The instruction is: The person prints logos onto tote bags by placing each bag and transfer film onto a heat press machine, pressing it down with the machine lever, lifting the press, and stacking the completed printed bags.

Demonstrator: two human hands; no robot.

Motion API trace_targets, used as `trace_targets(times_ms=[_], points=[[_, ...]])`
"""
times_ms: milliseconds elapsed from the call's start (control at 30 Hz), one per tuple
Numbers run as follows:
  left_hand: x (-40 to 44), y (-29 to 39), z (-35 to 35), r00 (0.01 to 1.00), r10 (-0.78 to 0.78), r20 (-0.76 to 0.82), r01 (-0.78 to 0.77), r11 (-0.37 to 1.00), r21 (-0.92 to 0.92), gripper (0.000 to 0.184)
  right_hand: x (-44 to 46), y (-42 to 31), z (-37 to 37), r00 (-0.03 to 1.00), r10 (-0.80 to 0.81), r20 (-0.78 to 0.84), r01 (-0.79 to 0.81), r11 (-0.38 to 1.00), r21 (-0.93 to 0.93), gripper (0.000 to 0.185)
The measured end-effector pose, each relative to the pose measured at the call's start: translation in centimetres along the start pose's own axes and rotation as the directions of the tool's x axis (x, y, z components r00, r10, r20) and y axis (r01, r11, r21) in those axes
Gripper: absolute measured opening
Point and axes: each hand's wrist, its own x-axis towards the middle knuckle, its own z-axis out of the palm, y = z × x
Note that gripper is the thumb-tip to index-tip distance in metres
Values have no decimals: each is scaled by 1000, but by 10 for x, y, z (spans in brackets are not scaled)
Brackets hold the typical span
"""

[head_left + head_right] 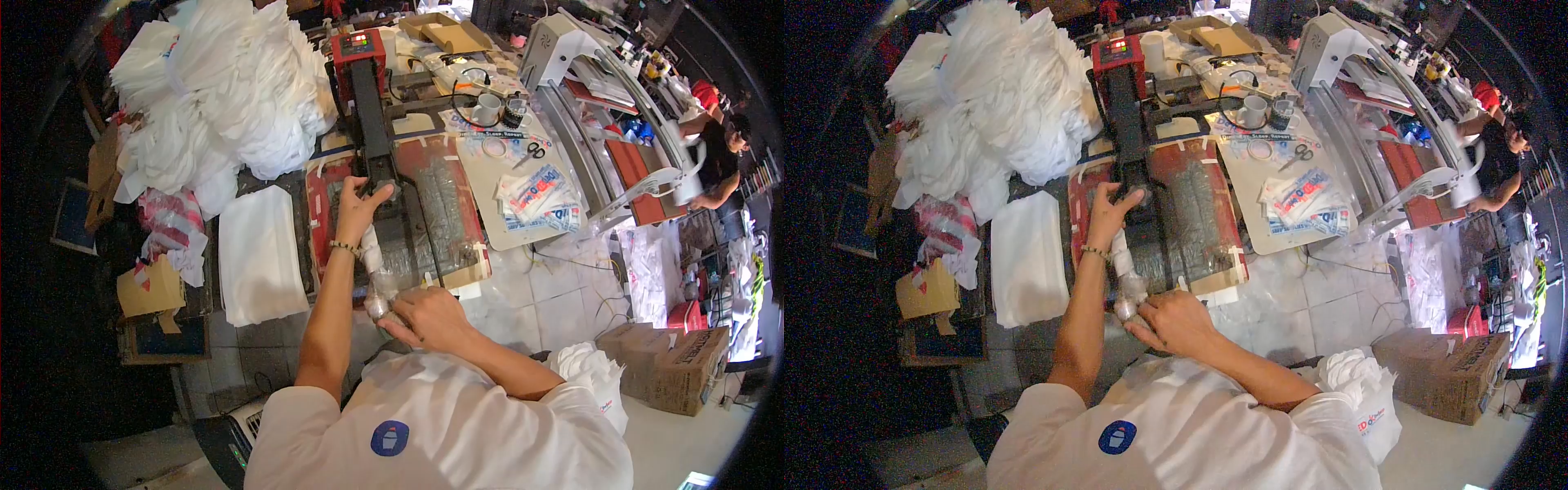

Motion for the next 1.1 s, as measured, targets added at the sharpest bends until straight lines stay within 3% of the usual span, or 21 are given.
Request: trace_targets(times_ms=[700,900,967,1033,1100], points=[[1,-2,2,1000,-17,-1,17,1000,3,65,2,-1,-4,1000,-4,29,3,1000,16,40],[8,-6,0,999,-42,-17,42,999,2,61,3,-2,-1,999,14,30,-13,999,-43,54],[10,-7,-3,999,-45,8,46,999,-16,59,2,-2,3,985,98,143,-79,988,-133,61],[42,-15,-12,992,48,113,-75,965,251,55,11,-32,-45,995,60,82,-50,992,-119,63],[33,52,-23,995,50,90,-87,879,469,53,28,-55,-96,999,-15,46,22,988,-155,66]])
